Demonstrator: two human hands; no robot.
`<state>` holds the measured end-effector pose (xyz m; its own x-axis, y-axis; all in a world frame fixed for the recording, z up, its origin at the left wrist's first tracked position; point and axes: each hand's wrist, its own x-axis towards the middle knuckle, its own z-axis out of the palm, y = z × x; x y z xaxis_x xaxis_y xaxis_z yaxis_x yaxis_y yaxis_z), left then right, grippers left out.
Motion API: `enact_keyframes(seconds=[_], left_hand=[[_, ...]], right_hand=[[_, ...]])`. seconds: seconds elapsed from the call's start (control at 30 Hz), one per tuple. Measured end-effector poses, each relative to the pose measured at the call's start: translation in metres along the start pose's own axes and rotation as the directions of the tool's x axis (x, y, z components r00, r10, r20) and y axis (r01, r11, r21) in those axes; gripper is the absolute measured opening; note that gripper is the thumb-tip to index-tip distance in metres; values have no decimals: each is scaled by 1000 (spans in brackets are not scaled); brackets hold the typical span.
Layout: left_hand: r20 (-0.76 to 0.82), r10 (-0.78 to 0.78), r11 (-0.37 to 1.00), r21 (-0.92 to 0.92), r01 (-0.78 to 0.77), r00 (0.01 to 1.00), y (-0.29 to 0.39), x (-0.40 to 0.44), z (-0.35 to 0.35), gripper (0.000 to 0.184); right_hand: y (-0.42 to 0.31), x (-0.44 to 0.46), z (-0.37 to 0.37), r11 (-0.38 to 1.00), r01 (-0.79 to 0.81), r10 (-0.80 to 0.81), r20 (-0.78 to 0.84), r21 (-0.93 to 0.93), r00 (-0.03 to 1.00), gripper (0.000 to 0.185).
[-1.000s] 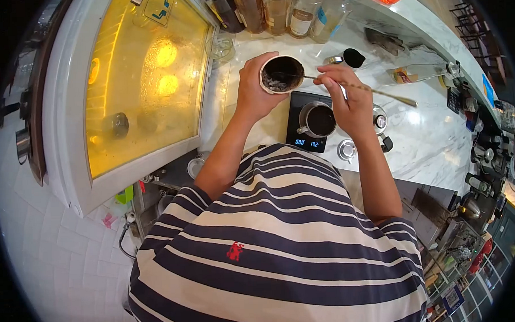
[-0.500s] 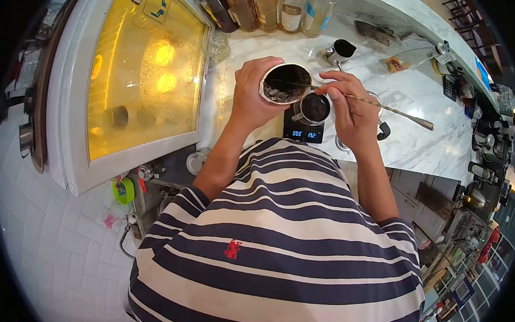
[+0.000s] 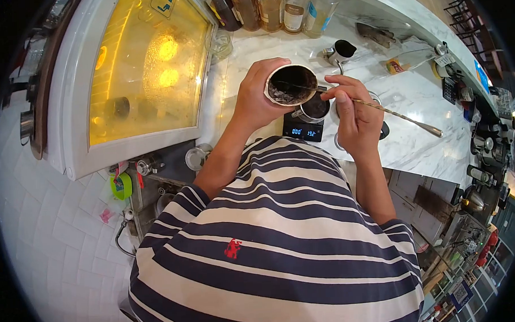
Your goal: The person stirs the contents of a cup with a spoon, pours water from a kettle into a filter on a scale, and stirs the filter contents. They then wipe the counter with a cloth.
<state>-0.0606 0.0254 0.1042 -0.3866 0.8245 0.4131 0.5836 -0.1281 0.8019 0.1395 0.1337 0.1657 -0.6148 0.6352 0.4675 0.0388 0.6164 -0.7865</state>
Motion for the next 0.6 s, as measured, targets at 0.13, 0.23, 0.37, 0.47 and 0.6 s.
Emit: enact_keyframes(seconds=[0.13, 0.23, 0.37, 0.47, 0.6], left_hand=[[15, 18, 999, 34, -19, 1000, 4, 1, -3, 87], [31, 58, 995, 74, -60, 998, 6, 1, -3, 85], [51, 5, 997, 81, -9, 999, 4, -2, 0, 82], [47, -54, 992, 121, 48, 997, -3, -4, 1, 78], [-4, -194, 974, 122, 193, 981, -41, -10, 3, 74]], right_hand=[[0, -3, 1, 976, -170, 181, -75, 135, 981, 22], [13, -10, 6, 873, -311, 385, -140, 375, 912, 30], [25, -16, -1, 819, -388, 486, -150, 422, 861, 33], [25, -19, -6, 776, -356, 519, -205, 520, 830, 33], [24, -31, -26, 785, -347, 539, -291, 513, 790, 31]])
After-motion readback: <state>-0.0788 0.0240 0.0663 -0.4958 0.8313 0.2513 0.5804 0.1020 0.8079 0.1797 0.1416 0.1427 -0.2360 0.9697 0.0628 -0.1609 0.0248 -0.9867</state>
